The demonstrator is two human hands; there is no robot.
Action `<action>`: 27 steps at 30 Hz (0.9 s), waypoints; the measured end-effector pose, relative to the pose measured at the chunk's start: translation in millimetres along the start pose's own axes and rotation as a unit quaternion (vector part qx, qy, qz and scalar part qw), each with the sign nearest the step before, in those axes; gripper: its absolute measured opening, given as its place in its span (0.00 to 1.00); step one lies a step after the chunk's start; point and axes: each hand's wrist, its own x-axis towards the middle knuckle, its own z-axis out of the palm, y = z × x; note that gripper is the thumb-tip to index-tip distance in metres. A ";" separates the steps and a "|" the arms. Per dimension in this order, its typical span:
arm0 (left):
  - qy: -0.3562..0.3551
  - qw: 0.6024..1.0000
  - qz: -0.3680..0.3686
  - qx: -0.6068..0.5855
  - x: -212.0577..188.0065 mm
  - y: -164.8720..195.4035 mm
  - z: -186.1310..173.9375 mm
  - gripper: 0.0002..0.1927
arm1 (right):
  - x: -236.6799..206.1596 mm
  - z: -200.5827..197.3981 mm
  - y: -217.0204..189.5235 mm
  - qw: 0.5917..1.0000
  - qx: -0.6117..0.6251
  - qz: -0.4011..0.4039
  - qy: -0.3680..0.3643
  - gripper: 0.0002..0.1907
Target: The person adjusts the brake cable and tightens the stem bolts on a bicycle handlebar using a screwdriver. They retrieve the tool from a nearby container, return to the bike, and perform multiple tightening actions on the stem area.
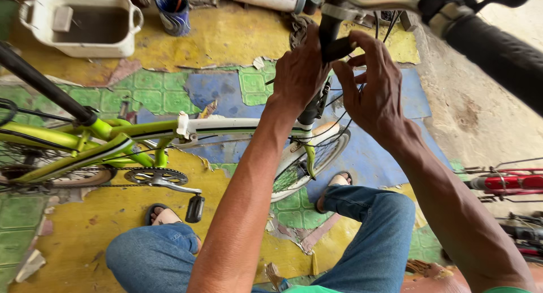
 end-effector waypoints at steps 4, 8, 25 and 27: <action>0.027 0.998 0.059 0.025 -8.9 5.8 -8.4 0.31 | 7.0 -3.2 15.9 0.997 0.047 0.057 0.003 0.14; -0.037 0.996 0.052 0.066 -9.6 12.4 -17.6 0.46 | -10.8 -5.6 30.7 0.990 0.076 0.116 -0.005 0.16; -0.069 0.952 -0.134 -0.267 -65.9 -8.8 19.7 0.30 | -243.6 50.8 -14.0 0.489 0.667 0.543 0.144 0.15; -0.044 0.940 -0.144 -0.307 -65.8 -3.1 24.7 0.26 | -239.2 54.0 -21.8 0.479 0.674 0.542 0.151 0.16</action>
